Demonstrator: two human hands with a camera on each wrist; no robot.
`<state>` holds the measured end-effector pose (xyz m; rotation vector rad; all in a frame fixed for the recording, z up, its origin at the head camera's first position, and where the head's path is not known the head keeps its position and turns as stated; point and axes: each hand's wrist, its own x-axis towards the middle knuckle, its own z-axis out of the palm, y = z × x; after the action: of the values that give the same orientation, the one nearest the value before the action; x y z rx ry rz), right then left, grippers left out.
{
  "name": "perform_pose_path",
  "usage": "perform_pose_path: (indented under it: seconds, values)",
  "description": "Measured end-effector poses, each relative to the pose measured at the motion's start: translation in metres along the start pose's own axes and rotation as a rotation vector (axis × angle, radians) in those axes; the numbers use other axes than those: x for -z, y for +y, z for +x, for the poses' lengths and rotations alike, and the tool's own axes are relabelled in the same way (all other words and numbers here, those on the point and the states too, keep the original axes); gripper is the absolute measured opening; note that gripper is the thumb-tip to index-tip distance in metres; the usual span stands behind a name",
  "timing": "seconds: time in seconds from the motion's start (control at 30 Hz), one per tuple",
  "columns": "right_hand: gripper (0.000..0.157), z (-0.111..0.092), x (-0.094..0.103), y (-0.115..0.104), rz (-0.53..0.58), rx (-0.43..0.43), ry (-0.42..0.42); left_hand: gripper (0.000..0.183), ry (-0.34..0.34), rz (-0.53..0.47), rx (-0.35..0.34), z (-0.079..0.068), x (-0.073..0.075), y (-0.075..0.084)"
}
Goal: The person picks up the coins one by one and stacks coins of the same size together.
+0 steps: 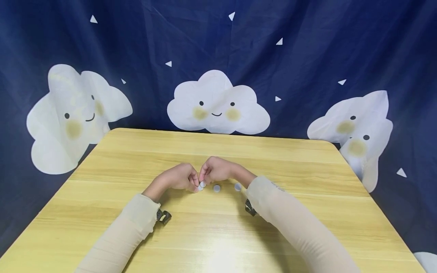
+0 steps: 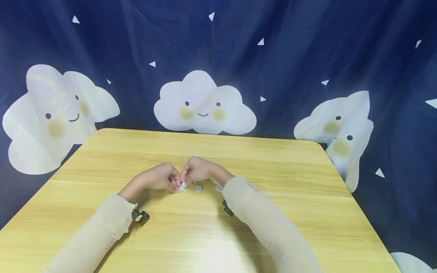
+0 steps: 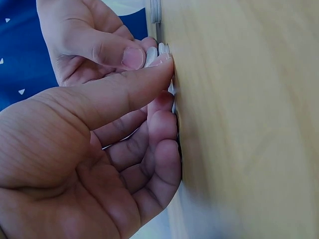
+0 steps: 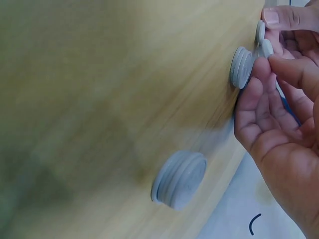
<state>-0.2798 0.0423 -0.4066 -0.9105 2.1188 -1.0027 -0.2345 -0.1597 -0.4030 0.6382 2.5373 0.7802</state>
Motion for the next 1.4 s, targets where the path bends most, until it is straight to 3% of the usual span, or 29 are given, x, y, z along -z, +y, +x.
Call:
perform_pose_path:
  seconds: [1.4]
  values:
    - [0.014, 0.000, -0.010, -0.008, 0.147, -0.128, 0.044, 0.012, 0.009, -0.006, -0.020, 0.000, 0.000, -0.002]
